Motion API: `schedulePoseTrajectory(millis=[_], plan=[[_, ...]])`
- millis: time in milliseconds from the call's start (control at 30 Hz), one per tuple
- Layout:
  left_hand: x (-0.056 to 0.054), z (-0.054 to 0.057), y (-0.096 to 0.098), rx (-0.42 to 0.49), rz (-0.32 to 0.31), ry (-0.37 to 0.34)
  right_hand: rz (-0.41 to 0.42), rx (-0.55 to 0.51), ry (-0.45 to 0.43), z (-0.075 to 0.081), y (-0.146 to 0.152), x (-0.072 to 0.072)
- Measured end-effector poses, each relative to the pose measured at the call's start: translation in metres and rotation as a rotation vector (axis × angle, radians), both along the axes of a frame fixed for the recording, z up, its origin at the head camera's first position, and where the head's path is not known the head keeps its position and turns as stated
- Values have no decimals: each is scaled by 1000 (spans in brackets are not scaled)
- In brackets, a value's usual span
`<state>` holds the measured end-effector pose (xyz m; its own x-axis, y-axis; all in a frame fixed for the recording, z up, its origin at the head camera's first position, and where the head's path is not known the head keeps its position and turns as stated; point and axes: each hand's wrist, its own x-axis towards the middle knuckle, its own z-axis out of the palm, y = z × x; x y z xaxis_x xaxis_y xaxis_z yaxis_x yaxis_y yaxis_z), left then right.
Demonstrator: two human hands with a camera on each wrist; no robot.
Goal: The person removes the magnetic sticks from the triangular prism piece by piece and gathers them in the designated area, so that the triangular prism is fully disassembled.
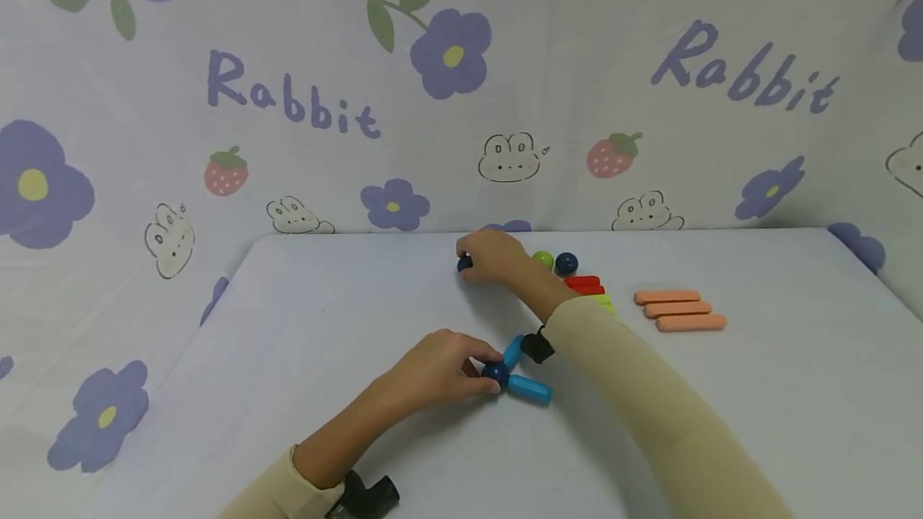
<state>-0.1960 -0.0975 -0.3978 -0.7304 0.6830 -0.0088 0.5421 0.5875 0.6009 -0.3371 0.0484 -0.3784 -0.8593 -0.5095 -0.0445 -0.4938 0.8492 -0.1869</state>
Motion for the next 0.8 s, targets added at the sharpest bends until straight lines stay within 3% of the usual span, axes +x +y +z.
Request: schedulePoseTrajectory(millis=[567,700,800], plan=[[3,1,0,19,-10,2,-22,-2,-16,2,-1,9],[3,1,0,29,-20,18,24,-41,1,15,7,33],[2,0,-1,29,-24,31,84,-13,-63,24,18,61]])
